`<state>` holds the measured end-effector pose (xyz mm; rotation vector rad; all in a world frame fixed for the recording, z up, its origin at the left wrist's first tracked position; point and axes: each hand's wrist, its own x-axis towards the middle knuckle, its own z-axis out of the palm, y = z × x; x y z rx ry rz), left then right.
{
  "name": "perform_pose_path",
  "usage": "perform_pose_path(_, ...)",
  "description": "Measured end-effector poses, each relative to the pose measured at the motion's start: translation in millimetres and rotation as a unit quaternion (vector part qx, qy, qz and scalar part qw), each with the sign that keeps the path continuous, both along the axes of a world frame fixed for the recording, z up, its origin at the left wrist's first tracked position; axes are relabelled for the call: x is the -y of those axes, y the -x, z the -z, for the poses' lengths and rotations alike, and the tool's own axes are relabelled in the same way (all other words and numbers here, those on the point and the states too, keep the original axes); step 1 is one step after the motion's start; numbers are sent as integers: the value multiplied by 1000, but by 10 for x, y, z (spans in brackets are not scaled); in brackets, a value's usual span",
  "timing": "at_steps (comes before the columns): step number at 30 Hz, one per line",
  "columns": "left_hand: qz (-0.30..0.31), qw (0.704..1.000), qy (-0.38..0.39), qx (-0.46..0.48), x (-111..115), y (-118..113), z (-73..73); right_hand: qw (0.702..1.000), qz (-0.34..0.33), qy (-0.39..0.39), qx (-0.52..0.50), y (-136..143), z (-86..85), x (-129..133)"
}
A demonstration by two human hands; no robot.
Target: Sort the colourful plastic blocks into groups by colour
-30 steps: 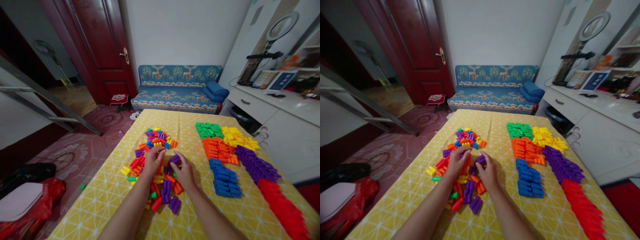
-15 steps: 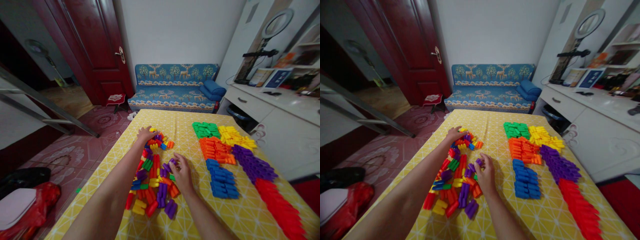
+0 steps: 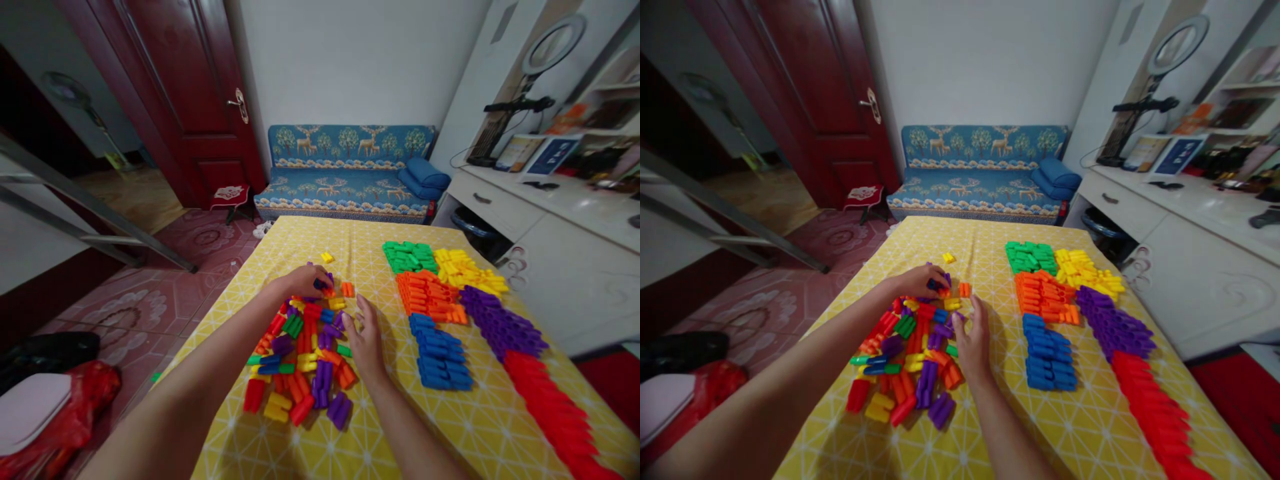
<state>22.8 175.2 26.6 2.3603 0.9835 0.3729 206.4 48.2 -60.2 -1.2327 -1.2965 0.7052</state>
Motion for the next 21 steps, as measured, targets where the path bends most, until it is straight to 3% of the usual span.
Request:
perform_pose_path(4,1,996,-50,-69,467,72,-133,1000,-5,-1,-7,-1,11,0)
perform_pose_path(7,-117,982,-97,-109,1016,62,-135,1000,-11,4,-5,-2,29,-1)
perform_pose_path(10,-174,978,-94,-68,1617,-50,-11,1000,-12,3,-4,-1,49,-4)
perform_pose_path(13,-124,986,-68,-86,2052,-204,188,1000,-12,-12,0,-1,42,-1)
perform_pose_path(16,-93,988,-61,-104,2165,-282,340,1000,-5,-9,-2,-4,9,12)
perform_pose_path(21,-160,974,-115,-108,1820,-228,325,1000,-18,-1,15,-17,13,21)
